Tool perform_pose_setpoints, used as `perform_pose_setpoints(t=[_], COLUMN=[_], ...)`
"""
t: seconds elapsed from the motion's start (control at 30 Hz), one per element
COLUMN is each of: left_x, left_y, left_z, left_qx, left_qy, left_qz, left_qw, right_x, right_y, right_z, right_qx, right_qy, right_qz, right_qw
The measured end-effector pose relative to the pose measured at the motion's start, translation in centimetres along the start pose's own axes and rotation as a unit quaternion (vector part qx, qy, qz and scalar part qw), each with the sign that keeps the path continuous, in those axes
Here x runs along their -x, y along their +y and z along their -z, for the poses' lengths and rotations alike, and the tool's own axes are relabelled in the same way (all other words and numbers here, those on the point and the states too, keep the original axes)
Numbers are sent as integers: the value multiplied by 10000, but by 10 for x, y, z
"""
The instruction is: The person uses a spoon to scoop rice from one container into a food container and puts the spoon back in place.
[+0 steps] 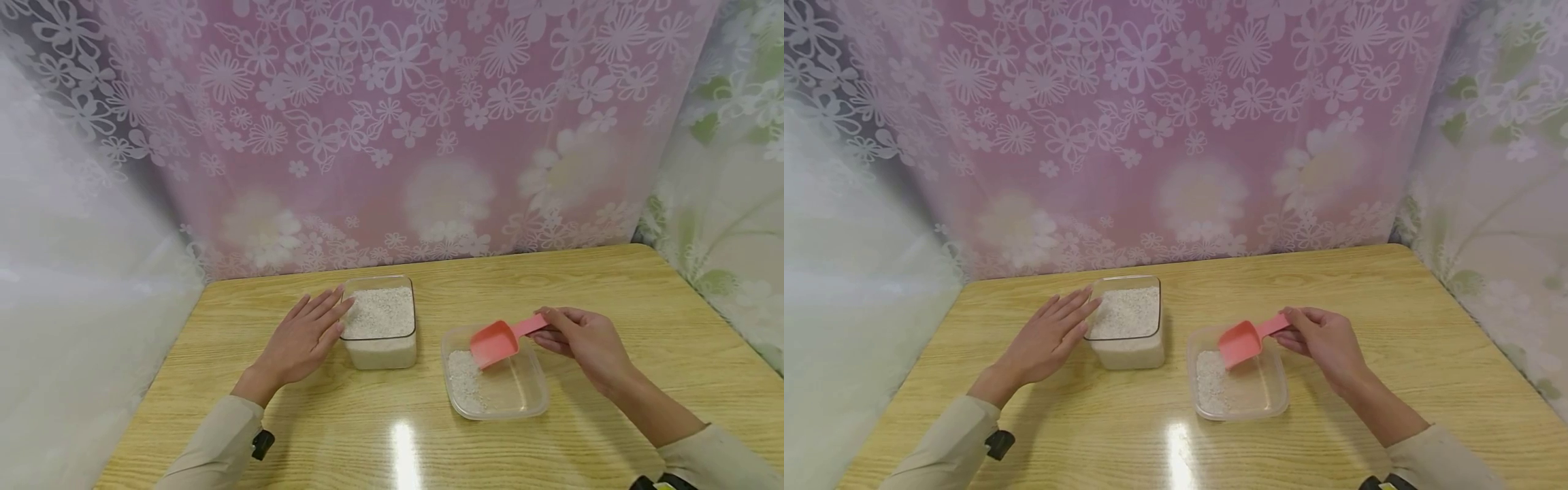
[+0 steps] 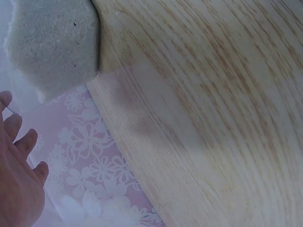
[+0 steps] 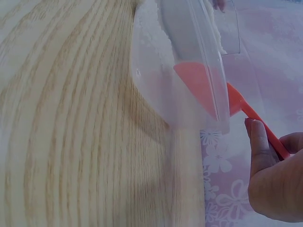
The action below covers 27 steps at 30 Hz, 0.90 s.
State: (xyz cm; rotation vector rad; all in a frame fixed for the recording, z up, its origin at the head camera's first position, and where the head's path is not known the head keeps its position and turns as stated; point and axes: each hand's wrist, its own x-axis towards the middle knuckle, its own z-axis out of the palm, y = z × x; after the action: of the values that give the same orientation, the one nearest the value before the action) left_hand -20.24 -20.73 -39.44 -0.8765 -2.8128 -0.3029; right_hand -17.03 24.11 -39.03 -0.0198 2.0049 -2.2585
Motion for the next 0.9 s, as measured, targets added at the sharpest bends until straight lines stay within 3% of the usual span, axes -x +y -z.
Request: perform_pose_setpoints(t=[0.5, 0.9], left_x=[0, 0], left_y=[0, 0], left_z=[1, 1], left_qx=[68, 18], left_qy=[44, 6], left_qz=[-52, -45], left_qw=[10000, 10000], right_x=[0, 0], right_y=[-6, -19], right_z=[2, 6], right_qx=[595, 344], right_qy=[35, 39], right_qz=[97, 165], right_qw=[9982, 9993])
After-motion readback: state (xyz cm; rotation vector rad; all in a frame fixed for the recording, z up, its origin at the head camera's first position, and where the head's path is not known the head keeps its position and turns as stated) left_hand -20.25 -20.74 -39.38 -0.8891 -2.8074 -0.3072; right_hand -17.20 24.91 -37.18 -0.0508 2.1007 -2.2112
